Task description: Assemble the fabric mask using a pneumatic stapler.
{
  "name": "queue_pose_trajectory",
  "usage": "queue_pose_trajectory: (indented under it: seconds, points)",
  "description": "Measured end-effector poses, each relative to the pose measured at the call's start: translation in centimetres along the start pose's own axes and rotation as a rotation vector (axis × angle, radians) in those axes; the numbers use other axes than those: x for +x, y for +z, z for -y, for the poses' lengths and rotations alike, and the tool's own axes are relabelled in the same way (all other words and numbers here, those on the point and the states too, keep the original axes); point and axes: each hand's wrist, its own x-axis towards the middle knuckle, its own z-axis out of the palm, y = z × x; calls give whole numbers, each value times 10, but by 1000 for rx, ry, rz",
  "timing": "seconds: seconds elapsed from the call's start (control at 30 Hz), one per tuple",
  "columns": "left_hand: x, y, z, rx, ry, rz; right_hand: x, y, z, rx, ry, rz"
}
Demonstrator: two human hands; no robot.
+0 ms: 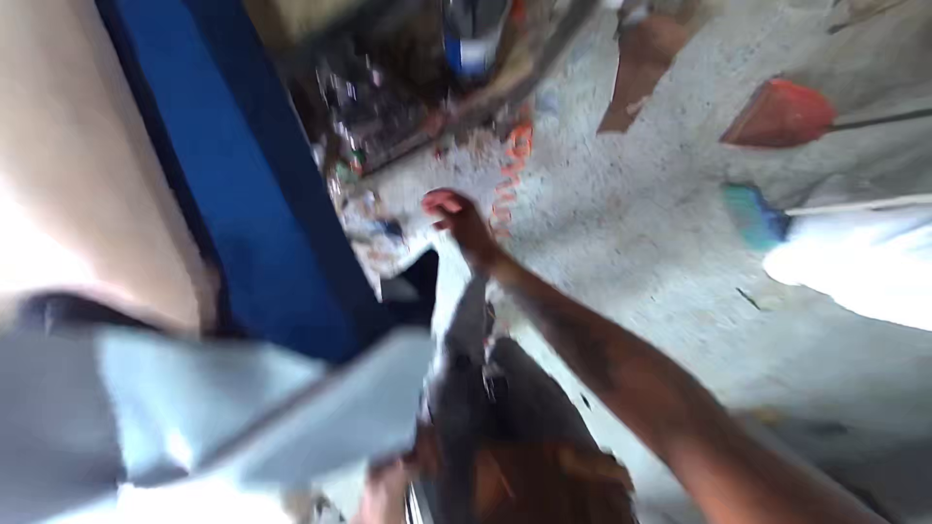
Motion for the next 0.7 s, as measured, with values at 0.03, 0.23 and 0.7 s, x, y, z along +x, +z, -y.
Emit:
queue_pose_trajectory:
  seconds: [0.03,0.23,0.7]
  points:
    - [-1,-3,1,45,52,55,-66,-35,-1,-34,90,-41]
    - [-41,10,-16,232,72,33,-429,-120,68,-456,349,101]
    - [-182,92,-25,621,202,-59,-593,-13,142,-820,-110,491]
